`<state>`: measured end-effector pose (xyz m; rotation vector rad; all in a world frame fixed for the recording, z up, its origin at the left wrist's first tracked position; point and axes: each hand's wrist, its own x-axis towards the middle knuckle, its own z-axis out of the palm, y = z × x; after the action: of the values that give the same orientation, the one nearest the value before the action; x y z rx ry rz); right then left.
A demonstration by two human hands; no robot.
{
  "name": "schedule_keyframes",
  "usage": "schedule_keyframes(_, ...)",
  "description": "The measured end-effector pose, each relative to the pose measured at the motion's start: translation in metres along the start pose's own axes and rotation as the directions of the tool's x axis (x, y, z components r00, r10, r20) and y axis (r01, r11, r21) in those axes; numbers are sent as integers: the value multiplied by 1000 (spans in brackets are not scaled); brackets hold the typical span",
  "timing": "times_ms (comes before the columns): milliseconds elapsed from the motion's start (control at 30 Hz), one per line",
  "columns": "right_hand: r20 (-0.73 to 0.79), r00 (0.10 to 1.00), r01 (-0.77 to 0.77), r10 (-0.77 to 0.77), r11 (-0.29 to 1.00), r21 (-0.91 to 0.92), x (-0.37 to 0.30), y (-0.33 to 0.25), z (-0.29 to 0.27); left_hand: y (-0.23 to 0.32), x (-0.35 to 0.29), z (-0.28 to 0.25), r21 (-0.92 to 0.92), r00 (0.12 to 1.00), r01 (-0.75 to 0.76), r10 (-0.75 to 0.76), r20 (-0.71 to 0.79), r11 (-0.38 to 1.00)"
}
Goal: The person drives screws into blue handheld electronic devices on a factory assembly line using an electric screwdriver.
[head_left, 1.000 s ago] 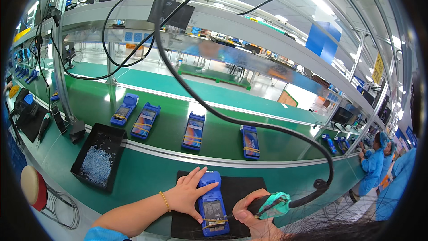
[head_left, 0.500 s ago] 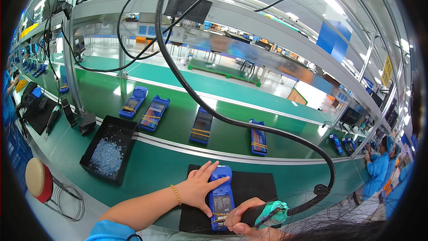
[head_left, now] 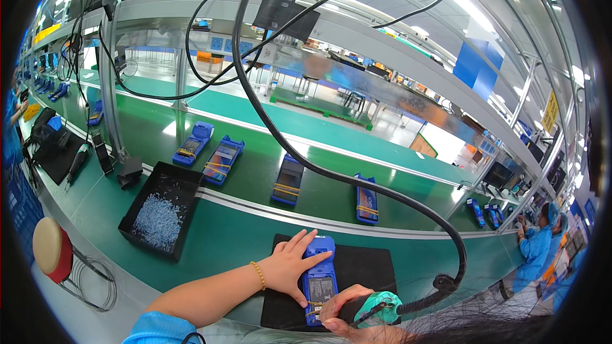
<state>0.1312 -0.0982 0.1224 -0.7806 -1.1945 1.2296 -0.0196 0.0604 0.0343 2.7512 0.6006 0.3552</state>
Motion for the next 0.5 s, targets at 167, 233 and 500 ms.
schedule_keyframes(167, -14, 1000, 17, -17, 1000, -24, 2, 0, 1, -1, -1, 1, -7, 1000, -1, 1, -3, 1000)
schedule_keyframes(233, -20, 999, 26, -26, 999, -33, 1, 0, 2, 0, -1, 1, -11, 1000, -3, 3, -6, 1000)
schedule_keyframes(500, -48, 997, 61, -63, 997, -57, -1, -2, 8, 0, 0, -1, -13, 1000, 3, -3, 1, 1000)
